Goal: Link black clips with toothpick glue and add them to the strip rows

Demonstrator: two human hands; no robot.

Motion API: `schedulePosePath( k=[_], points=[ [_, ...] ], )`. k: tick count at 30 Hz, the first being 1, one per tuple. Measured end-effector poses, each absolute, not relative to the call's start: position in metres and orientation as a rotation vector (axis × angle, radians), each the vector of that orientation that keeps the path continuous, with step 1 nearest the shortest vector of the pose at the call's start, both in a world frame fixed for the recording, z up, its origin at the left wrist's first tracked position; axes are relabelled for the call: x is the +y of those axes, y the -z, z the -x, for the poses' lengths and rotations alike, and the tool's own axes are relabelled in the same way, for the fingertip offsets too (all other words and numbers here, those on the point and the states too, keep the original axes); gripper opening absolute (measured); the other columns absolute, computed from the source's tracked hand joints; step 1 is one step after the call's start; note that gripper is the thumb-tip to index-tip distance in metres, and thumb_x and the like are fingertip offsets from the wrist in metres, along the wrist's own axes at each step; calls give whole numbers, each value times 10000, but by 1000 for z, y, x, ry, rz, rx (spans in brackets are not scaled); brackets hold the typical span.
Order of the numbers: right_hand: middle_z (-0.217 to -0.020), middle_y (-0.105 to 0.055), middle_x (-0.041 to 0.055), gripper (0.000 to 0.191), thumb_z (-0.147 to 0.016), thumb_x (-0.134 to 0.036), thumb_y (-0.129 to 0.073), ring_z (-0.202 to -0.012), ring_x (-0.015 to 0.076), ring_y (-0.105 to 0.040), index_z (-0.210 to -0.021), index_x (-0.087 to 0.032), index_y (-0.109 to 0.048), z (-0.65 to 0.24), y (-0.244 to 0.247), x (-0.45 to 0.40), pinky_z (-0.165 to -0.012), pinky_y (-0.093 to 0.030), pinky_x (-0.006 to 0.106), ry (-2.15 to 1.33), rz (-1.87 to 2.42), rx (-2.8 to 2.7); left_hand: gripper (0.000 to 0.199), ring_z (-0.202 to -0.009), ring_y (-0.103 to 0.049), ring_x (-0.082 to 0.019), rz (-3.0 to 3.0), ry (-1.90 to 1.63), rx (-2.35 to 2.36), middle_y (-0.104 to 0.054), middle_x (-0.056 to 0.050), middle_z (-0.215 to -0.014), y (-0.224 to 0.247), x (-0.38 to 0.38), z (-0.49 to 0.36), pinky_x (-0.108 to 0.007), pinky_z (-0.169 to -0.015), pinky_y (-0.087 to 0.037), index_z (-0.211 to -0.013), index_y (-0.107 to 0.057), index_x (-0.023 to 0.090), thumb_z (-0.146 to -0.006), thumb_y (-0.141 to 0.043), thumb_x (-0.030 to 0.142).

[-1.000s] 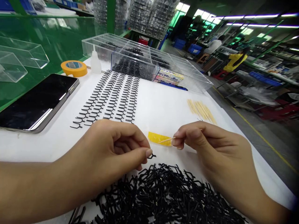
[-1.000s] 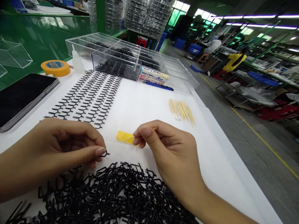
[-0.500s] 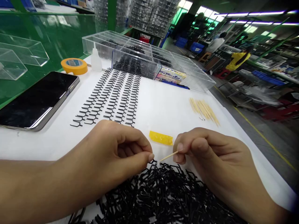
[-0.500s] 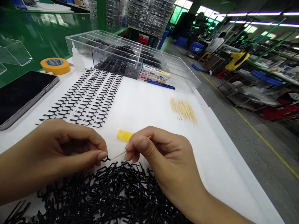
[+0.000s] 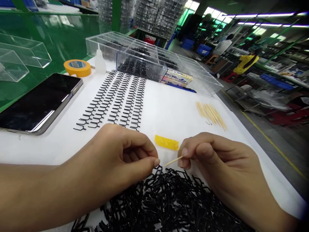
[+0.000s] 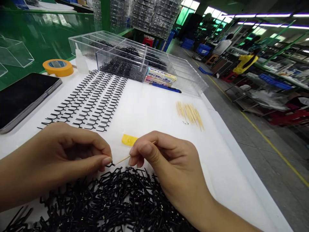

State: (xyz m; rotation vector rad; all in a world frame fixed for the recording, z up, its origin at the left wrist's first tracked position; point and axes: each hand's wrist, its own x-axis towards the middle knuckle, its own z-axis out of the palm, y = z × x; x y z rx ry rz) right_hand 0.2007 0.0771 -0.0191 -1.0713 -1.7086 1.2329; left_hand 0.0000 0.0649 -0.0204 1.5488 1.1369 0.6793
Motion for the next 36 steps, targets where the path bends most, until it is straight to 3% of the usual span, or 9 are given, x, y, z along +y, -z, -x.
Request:
schedulePosePath(
  k=[17,29,36],
  points=[
    [-626,-633,-31,225,-856,-379,-618,-579,79,-591,-705,-223,-678,-201,19,78,-575,-478,133,-1242,1079,-1703,107,-493,-517,-44,-1544,-671,1147,-627,43,-561,17,62,-1,-73,-432,-386,-680,-672,181,-740,-584,178],
    [-611,-622,-13,219,-860,-370,-610,-558,128,-576,-698,-241,-681,-201,18,76,-551,-481,220,-1200,1096,-1734,111,-499,-525,-43,-1549,-671,1155,-634,44,-563,18,63,-1,-72,-438,-390,-682,-677,186,-749,-589,199],
    [-640,-615,-37,223,-875,-390,-591,-597,90,-565,-722,-252,-677,-208,19,80,-605,-467,164,-1093,1080,-1701,98,-491,-527,-22,-1528,-671,1149,-627,54,-551,18,63,-1,-41,-441,-387,-678,-674,178,-744,-603,188]
  ],
)
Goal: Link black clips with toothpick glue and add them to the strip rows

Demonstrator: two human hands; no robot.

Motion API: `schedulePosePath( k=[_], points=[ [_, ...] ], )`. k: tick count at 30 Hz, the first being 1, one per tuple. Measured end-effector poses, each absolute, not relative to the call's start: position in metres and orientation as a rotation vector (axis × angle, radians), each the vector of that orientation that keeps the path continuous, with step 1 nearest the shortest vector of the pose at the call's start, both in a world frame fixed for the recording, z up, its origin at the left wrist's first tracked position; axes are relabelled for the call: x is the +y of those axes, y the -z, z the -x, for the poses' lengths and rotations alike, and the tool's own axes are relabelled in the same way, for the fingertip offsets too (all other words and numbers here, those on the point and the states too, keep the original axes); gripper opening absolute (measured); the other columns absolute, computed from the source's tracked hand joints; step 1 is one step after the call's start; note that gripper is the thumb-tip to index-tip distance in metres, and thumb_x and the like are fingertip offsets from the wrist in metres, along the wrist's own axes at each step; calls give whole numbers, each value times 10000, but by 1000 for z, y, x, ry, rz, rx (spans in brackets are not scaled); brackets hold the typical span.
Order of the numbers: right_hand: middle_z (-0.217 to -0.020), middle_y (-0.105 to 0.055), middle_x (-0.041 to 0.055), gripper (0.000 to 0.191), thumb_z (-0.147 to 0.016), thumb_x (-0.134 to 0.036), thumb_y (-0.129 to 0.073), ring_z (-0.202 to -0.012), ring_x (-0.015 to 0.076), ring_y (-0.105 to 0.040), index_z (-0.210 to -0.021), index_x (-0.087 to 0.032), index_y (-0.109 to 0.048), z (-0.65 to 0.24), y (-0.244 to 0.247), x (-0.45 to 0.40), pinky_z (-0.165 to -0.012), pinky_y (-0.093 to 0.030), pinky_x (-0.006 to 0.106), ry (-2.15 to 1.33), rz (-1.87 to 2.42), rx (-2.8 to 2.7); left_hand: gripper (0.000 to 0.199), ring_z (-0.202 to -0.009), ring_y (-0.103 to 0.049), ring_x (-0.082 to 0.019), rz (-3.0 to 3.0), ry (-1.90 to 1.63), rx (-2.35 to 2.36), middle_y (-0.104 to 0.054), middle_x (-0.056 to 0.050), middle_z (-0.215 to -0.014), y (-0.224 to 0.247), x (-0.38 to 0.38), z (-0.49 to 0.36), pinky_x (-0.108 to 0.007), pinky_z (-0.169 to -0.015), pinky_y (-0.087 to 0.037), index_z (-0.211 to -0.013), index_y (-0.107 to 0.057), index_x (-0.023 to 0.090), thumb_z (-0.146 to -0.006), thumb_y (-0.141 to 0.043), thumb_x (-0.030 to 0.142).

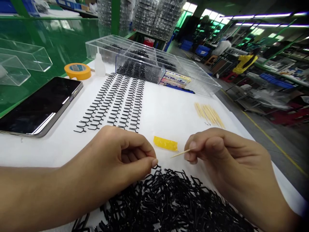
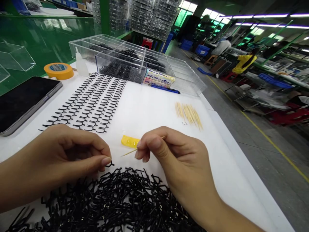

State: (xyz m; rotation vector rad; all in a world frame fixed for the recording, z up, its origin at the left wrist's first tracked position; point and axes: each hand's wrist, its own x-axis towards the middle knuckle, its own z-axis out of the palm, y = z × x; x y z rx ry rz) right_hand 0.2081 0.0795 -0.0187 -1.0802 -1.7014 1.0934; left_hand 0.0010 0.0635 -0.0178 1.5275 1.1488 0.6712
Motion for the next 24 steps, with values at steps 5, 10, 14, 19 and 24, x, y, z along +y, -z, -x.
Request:
schedulePosePath(
  k=[5,10,14,19,24],
  points=[
    [-651,-624,-23,246,-887,-347,-579,-600,97,-574,-683,-231,-651,-209,19,92,-608,-481,171,-930,1223,-1789,100,-509,-542,-28,-1517,-665,1157,-636,50,-568,17,62,1,-46,-452,-399,-681,-671,177,-752,-601,191],
    [-624,-627,-21,244,-883,-319,-577,-588,93,-571,-673,-220,-652,-207,20,95,-587,-487,156,-883,1235,-1841,101,-505,-544,-29,-1528,-671,1148,-633,50,-564,18,62,1,-46,-448,-399,-675,-670,179,-749,-602,186],
    [-610,-626,-27,236,-873,-292,-584,-575,83,-566,-663,-207,-650,-207,19,95,-573,-481,141,-835,1250,-1863,104,-507,-540,-24,-1535,-674,1148,-624,58,-558,18,63,-1,-38,-449,-395,-665,-667,181,-750,-609,197],
    [-595,-623,-23,239,-864,-286,-583,-561,89,-566,-652,-198,-650,-207,19,94,-563,-486,153,-827,1247,-1863,103,-505,-541,-21,-1509,-667,1157,-628,61,-558,17,64,-1,-38,-452,-399,-680,-669,186,-758,-602,193],
    [-607,-622,-18,239,-867,-313,-596,-572,97,-563,-662,-203,-653,-206,20,94,-573,-481,166,-870,1236,-1828,97,-509,-545,-21,-1533,-656,1152,-627,58,-559,17,64,-1,-36,-452,-396,-675,-666,181,-751,-608,192]
  ],
)
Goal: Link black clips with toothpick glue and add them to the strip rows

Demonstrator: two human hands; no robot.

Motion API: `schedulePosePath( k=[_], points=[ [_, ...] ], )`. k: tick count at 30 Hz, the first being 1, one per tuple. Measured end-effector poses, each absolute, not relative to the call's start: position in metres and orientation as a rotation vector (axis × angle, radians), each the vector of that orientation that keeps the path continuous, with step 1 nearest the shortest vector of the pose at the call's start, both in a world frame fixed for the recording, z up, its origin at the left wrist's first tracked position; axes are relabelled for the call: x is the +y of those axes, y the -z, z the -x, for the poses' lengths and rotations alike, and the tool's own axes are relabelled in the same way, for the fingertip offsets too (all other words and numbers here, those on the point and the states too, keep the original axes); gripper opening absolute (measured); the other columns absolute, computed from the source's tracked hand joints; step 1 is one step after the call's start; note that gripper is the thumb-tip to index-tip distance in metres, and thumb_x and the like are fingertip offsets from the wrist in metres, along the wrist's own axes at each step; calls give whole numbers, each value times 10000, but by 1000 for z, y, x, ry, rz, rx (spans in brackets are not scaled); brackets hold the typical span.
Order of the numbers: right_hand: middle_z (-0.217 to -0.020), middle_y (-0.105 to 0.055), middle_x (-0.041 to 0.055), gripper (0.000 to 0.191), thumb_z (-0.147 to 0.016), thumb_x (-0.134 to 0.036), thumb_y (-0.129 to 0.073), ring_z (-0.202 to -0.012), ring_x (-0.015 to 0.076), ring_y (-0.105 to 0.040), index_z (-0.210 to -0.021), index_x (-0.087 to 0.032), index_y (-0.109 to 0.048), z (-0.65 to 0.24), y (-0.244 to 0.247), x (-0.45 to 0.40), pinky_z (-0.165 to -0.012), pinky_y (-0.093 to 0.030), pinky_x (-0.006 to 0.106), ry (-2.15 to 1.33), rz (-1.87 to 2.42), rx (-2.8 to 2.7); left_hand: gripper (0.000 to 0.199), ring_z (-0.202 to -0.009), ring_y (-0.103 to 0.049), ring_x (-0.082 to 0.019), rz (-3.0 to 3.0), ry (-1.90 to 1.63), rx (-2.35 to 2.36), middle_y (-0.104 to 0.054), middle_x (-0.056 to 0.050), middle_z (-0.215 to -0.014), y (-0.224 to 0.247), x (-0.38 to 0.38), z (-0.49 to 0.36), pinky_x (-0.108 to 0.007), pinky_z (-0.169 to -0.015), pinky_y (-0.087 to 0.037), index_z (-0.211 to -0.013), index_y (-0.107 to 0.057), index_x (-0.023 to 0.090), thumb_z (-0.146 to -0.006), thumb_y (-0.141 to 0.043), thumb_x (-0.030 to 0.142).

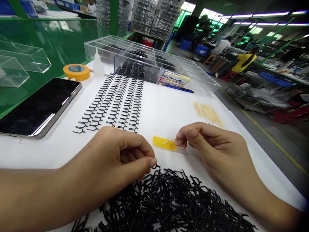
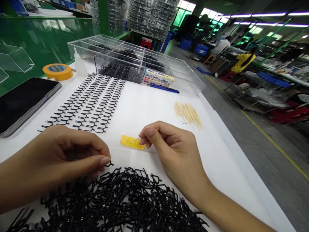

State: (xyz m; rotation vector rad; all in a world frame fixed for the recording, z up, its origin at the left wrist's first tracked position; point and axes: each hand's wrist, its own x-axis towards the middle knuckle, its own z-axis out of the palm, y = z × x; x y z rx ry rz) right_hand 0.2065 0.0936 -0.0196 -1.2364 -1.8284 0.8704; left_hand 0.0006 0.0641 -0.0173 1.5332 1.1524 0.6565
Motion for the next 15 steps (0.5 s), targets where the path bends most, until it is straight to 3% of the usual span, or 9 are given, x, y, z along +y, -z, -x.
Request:
schedulePosePath(
  k=[15],
  points=[
    [-620,-615,-25,236,-856,-396,-611,-582,90,-572,-703,-229,-674,-204,19,76,-582,-469,159,-1222,1055,-1731,107,-475,-513,-1,-1570,-733,1127,-610,74,-532,21,62,-1,-1,-430,-366,-669,-673,186,-749,-603,170]
  ],
)
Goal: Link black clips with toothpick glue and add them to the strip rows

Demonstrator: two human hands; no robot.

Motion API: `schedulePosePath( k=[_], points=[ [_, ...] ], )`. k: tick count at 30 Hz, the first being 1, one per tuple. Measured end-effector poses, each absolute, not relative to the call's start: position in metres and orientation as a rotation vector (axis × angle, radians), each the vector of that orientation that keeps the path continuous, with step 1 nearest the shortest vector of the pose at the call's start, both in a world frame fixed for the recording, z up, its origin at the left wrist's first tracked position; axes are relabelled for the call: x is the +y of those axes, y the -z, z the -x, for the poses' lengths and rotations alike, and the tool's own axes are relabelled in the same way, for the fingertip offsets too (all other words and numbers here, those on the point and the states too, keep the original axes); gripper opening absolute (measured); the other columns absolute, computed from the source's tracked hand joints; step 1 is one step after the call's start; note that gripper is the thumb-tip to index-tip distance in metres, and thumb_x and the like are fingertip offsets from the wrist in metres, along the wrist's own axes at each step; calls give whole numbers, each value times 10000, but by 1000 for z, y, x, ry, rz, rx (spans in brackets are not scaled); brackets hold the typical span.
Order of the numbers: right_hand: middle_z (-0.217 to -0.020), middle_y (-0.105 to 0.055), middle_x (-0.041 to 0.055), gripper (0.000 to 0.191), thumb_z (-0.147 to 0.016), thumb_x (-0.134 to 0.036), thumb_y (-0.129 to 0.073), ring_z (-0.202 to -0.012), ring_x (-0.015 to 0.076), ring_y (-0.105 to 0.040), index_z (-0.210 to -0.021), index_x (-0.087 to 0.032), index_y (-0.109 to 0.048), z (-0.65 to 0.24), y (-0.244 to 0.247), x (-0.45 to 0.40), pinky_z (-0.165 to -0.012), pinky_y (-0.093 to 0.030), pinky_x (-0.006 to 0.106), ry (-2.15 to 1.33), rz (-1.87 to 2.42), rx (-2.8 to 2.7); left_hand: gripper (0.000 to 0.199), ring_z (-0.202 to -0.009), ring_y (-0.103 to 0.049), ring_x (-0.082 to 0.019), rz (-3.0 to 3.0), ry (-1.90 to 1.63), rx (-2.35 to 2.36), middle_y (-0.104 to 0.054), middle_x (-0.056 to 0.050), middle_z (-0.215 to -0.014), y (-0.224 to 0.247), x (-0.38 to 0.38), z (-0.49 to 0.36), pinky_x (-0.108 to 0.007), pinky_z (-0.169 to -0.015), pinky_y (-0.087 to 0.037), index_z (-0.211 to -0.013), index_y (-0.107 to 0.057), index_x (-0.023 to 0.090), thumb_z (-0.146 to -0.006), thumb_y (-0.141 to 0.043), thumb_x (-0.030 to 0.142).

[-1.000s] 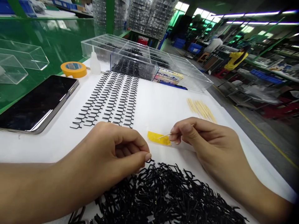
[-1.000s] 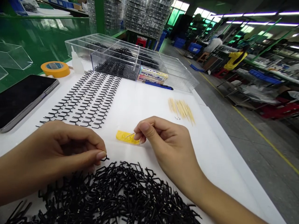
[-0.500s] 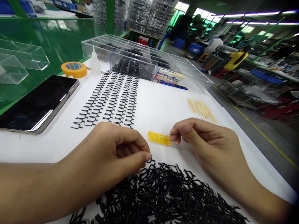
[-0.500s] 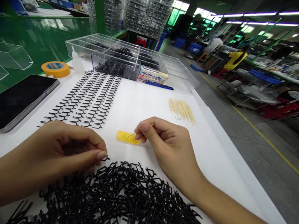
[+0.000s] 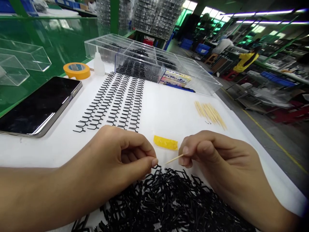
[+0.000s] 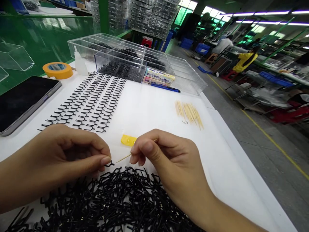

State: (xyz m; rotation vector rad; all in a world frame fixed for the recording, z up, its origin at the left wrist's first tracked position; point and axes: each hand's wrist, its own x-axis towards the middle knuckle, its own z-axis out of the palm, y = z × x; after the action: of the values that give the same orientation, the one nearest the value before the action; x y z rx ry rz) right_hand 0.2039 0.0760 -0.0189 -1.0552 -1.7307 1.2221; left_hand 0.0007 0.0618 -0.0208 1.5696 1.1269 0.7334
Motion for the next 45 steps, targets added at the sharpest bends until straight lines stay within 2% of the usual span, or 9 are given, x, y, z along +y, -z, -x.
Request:
schedulePosePath(
  k=[22,26,31,35,41,45],
  points=[
    [-616,-630,-24,238,-853,-409,-611,-571,97,-584,-699,-241,-677,-203,18,79,-558,-479,163,-1234,1049,-1753,112,-469,-534,-10,-1607,-757,1108,-627,71,-533,23,64,1,1,-427,-386,-670,-677,195,-747,-599,172],
    [-622,-628,-35,244,-875,-416,-576,-564,92,-575,-718,-254,-668,-208,16,82,-556,-481,160,-1042,1075,-1804,98,-484,-575,-16,-1557,-743,1110,-645,68,-542,23,65,-1,-6,-449,-412,-683,-686,195,-753,-620,178],
    [-615,-628,-32,228,-878,-297,-590,-571,101,-562,-668,-243,-662,-210,15,88,-568,-463,178,-787,1162,-1865,89,-553,-637,-34,-1568,-767,1136,-694,65,-603,24,65,0,-19,-522,-465,-723,-704,214,-763,-629,188],
    [-618,-630,-39,226,-881,-263,-573,-582,84,-567,-673,-227,-652,-210,19,94,-575,-453,150,-750,1192,-1905,96,-582,-649,-36,-1550,-790,1125,-701,67,-631,24,63,1,-23,-543,-479,-723,-694,209,-768,-618,172],
    [-610,-629,-48,223,-885,-286,-573,-570,61,-567,-690,-215,-654,-209,22,96,-575,-447,116,-735,1192,-1938,100,-573,-608,-9,-1603,-783,1108,-691,80,-644,25,63,2,0,-506,-427,-711,-696,208,-738,-640,129],
    [-606,-627,-37,230,-885,-295,-580,-570,73,-562,-683,-212,-652,-209,19,94,-571,-449,134,-750,1203,-1930,123,-639,-623,-22,-1624,-754,1073,-700,72,-696,27,63,2,-25,-577,-454,-702,-686,197,-728,-634,89]
  ],
)
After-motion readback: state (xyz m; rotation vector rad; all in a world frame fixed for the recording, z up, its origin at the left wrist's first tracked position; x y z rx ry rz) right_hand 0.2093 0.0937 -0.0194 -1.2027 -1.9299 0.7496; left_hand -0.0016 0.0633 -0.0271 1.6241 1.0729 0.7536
